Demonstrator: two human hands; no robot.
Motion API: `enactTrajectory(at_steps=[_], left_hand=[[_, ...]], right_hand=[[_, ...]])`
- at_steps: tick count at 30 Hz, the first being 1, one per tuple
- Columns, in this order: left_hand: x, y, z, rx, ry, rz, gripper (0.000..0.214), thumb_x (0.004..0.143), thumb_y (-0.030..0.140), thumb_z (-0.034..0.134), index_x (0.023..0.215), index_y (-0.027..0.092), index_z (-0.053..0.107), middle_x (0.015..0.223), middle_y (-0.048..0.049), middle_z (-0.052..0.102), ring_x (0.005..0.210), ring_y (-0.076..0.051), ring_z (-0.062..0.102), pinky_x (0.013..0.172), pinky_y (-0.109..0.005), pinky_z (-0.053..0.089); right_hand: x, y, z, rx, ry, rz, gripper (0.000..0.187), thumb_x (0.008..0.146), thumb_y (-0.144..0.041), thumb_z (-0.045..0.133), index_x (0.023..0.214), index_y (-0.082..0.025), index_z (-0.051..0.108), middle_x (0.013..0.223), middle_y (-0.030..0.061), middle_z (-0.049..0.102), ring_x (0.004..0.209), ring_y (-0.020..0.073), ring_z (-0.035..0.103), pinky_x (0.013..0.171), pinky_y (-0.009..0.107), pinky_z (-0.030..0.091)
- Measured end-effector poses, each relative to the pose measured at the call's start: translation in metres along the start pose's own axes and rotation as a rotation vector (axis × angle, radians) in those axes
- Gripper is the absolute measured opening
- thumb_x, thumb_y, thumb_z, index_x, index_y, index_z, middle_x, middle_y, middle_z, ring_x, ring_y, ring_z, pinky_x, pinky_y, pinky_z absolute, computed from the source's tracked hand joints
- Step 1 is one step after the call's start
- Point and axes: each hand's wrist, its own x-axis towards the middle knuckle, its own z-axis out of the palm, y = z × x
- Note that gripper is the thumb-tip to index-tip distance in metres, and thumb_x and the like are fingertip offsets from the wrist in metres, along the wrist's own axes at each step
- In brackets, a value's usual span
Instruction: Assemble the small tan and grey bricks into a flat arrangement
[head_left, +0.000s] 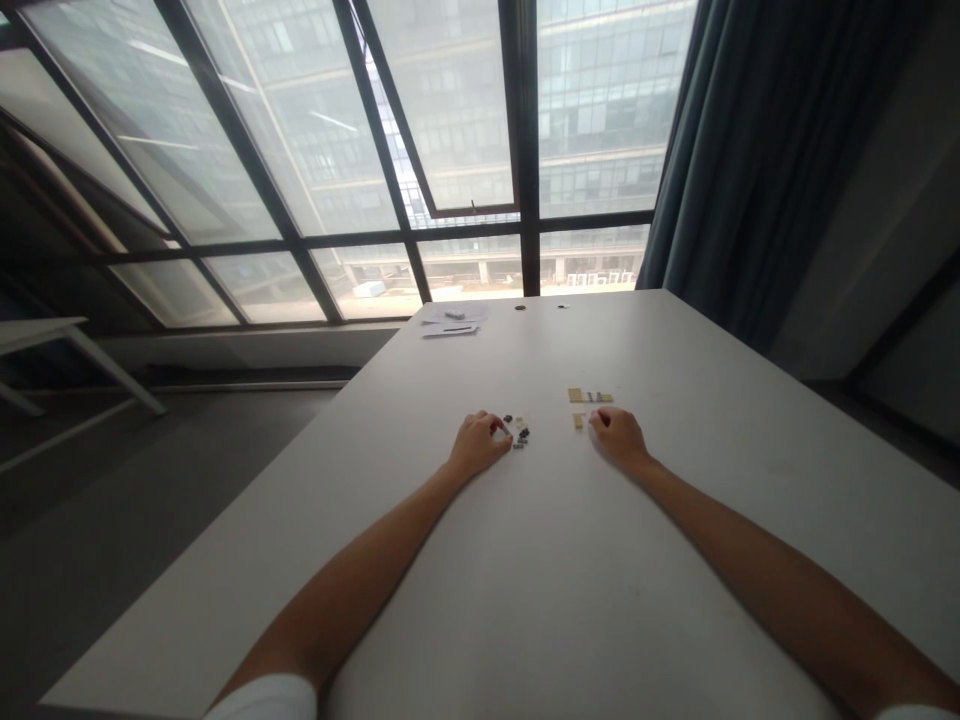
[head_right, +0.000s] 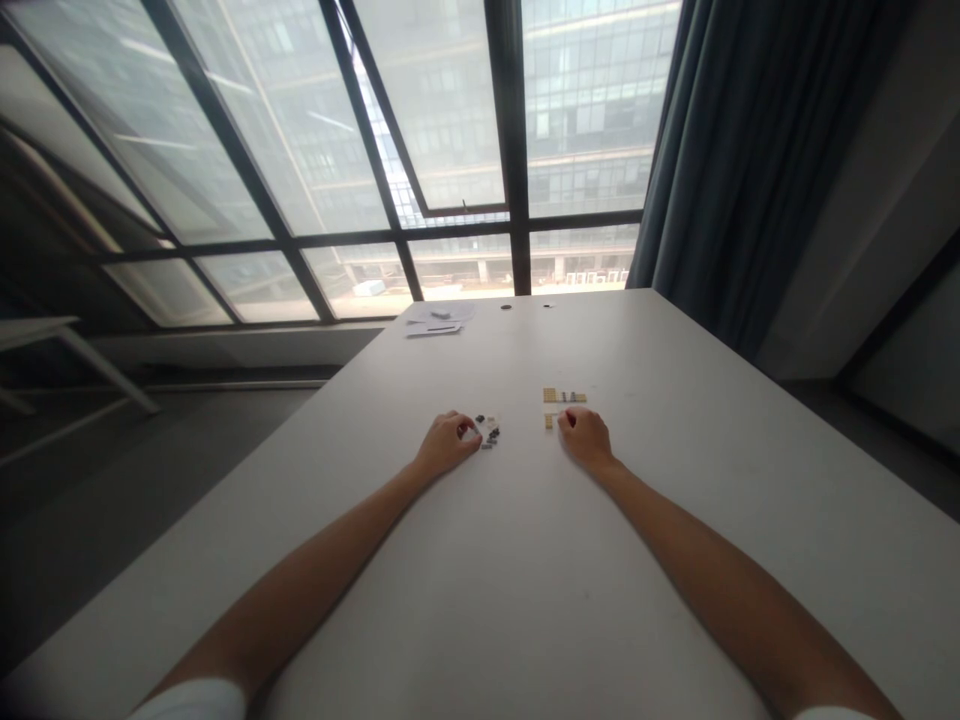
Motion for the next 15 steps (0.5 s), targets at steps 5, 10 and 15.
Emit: enactTrajectory(at_steps=[5, 10, 15], left_hand=[[0.0001, 0.0006, -0.0004, 0.005, -0.012, -0.004, 0.024, 0.076, 0.038, 0.07, 0.089, 0.018, 0.073, 0.083, -0.0049, 0.064, 0.085, -0.021, 0.058, 0.084, -0.033, 0.046], [0.0, 0.0021, -0.0015, 0.001, -0.018, -0.011, 0.023, 0.077, 0.038, 0.071, 0.09, 0.018, 0.073, 0.083, -0.0051, 0.064, 0.085, -0.022, 0.059, 0.084, -0.034, 0.047], [-0.0009, 0.0025, -0.0015, -0.003, -0.015, -0.021, 0.022, 0.077, 0.038, 0.072, 0.089, 0.019, 0.073, 0.083, -0.0051, 0.064, 0.086, -0.022, 0.06, 0.083, -0.034, 0.048]], right_hand=[[0.0002, -0.0009, -0.0013, -0.002, -0.012, 0.006, 0.036, 0.09, -0.035, 0.048, 0.059, -0.019, 0.057, 0.063, 0.0043, 0.06, 0.061, 0.0167, 0.049, 0.058, 0.028, 0.026], [0.0001, 0.0, -0.0013, 0.004, -0.008, -0.008, 0.037, 0.091, -0.035, 0.047, 0.059, -0.019, 0.057, 0.063, 0.0044, 0.06, 0.061, 0.0172, 0.05, 0.058, 0.028, 0.027], [0.0, -0.0005, -0.0017, -0.004, -0.016, -0.008, 0.037, 0.091, -0.035, 0.047, 0.06, -0.019, 0.059, 0.064, 0.0051, 0.061, 0.062, 0.0178, 0.05, 0.058, 0.028, 0.028]])
